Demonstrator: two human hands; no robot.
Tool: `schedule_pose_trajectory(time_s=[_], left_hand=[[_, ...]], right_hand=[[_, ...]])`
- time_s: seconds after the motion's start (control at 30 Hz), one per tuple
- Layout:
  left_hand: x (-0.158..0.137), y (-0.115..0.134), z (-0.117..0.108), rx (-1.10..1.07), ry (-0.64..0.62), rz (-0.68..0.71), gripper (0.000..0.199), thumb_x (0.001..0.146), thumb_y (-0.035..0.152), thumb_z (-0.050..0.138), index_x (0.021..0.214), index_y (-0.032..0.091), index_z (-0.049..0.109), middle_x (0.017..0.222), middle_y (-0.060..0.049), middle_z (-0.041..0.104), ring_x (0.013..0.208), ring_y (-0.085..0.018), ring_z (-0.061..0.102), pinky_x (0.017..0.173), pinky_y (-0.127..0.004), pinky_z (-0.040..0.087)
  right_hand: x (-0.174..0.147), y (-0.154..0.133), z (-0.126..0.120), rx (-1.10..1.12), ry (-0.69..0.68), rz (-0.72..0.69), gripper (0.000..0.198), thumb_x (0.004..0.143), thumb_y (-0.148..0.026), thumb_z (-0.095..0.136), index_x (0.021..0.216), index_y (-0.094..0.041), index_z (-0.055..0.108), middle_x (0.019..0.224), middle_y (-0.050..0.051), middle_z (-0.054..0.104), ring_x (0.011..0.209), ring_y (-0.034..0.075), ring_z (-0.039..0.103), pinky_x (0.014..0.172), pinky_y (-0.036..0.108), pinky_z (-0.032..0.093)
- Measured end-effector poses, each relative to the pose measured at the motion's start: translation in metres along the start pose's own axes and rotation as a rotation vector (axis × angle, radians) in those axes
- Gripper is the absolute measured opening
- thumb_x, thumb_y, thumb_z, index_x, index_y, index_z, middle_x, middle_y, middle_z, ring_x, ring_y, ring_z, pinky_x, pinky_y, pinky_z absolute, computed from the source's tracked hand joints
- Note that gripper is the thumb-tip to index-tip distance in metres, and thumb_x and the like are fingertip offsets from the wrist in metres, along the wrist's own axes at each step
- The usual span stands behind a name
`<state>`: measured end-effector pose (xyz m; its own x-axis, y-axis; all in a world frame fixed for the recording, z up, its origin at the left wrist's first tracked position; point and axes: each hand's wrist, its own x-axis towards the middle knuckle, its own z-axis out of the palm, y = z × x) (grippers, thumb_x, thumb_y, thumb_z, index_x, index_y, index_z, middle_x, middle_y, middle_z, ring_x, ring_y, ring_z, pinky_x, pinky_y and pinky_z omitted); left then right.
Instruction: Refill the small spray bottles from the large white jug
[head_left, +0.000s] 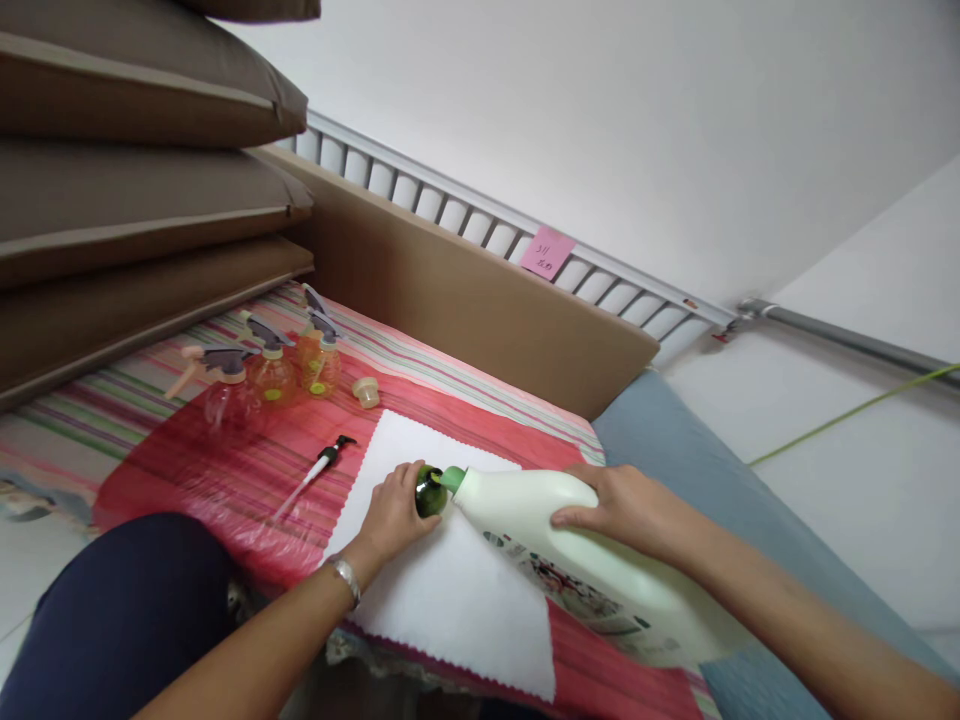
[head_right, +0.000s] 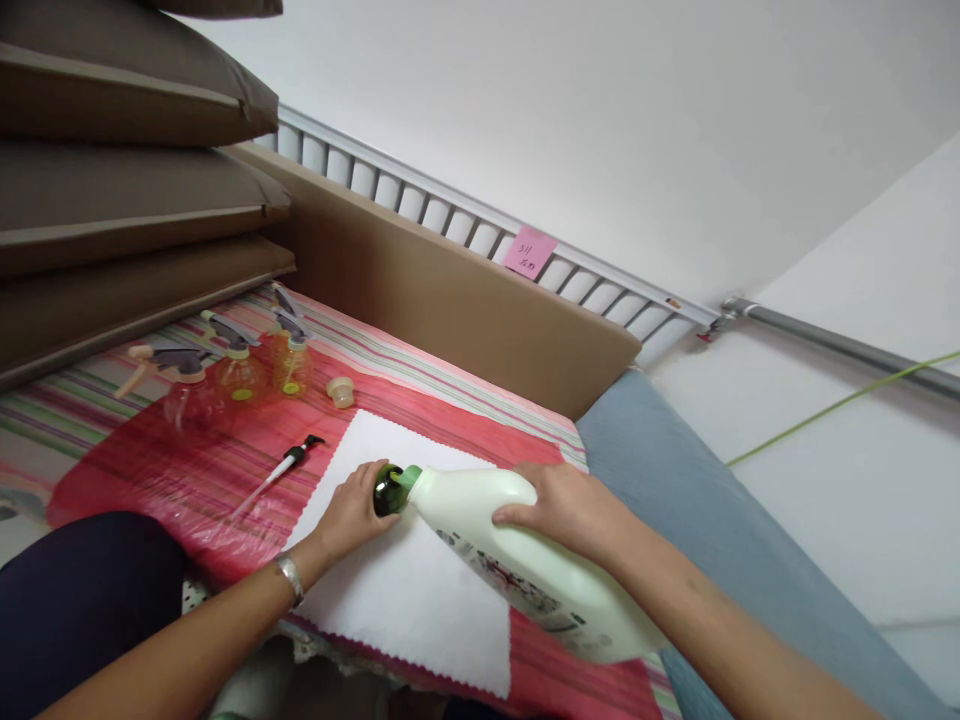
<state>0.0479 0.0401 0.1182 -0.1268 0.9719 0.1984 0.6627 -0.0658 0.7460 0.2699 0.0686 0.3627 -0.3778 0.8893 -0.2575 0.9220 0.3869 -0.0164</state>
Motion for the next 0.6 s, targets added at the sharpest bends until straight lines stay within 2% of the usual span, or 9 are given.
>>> schedule_pose_trajectory(time_s=[0.6], left_hand=[[-0.0001, -0.0014, 0.0016, 0.001, 0.012, 0.019, 0.073, 0.066, 0.034, 0.070, 0.130, 0.023, 0.036, 0.128, -0.010, 0.050, 0.117, -0.028, 0.050, 0.095, -0.041, 0.041]], right_hand=[[-0.0006, -0.0006, -0.0001, -0.022, -0.010, 0.014, 0.036, 0.074, -0.053, 0.064, 0.097, -0.026, 0.067, 0.092, 0.004, 0.073, 0.085, 0.027, 0.066, 0.066, 0.031, 0.046]])
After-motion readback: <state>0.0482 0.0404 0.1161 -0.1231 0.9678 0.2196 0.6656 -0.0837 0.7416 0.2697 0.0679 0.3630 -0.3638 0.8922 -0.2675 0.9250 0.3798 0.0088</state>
